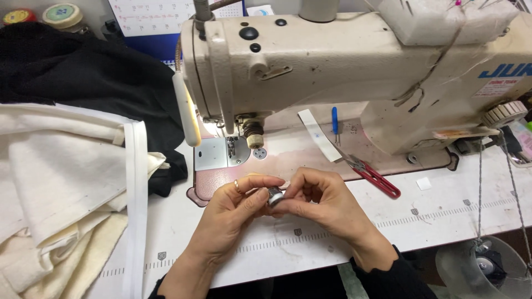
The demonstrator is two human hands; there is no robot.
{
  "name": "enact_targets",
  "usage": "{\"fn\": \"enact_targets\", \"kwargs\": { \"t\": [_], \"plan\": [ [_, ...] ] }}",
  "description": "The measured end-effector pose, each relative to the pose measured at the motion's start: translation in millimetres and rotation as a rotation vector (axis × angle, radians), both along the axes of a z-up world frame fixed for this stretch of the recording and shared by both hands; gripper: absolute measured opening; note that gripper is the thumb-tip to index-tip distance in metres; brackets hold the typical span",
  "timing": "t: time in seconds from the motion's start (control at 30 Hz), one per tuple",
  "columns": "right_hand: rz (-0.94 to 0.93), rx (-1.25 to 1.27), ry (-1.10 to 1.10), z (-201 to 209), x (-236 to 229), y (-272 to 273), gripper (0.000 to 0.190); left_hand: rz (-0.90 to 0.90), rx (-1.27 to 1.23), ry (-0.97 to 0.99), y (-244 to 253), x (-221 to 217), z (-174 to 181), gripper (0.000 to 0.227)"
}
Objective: The person removes a bobbin from the sewing machine, winds thread onto it, and inserts it into the machine. They then thread the needle, pull the thread through the tension discs, and use scissors to trim the thread ends.
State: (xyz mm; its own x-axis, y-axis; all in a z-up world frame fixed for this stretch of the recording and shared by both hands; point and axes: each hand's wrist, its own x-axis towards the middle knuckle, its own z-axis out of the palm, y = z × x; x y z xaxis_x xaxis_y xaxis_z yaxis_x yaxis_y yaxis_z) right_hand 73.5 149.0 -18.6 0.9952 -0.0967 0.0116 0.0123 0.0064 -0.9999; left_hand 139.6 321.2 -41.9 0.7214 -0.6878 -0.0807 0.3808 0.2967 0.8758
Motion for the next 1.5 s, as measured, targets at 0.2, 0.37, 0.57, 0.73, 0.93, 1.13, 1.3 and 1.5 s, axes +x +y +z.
{"fn": "enact_targets", "kwargs": {
  "t": [0.2, 0.37, 0.57, 0.73, 0.93, 1.13, 1.3, 1.5],
  "plan": [
    [-0.001, 0.033, -0.058, 1, 2, 8, 0.017, 0.046, -0.066, -0.196, 1, -4, 4, 0.026],
    [-0.067, -0.222, -0.062, -4, 4, 3, 0.013, 0.134, -0.046, -0.159, -1, -5, 1, 0.036],
    [-0.046, -0.318, -0.150, 9, 5, -5, 0.005, 0.169, -0.009, -0.127, -1, -4, -1, 0.032],
    [-0.074, -0.379, -0.168, 17, 6, -7, 0.005, 0.131, -0.011, -0.103, 0, -4, -1, 0.031],
    [-0.044, -0.440, -0.239, 19, 4, -7, 0.004, 0.105, -0.028, -0.043, -1, -4, 0, 0.030],
    [0.024, -0.563, -0.333, 20, 0, -3, 0.012, 0.154, -0.020, 0.000, 0, -3, -1, 0.025],
    [0.059, -0.509, -0.271, 17, -4, -3, 0.009, 0.192, 0.031, -0.088, 1, -3, 3, 0.019],
    [0.065, -0.517, -0.250, 13, -4, -4, 0.008, 0.158, -0.126, -0.012, -2, -5, -2, 0.023]
  ]
}}
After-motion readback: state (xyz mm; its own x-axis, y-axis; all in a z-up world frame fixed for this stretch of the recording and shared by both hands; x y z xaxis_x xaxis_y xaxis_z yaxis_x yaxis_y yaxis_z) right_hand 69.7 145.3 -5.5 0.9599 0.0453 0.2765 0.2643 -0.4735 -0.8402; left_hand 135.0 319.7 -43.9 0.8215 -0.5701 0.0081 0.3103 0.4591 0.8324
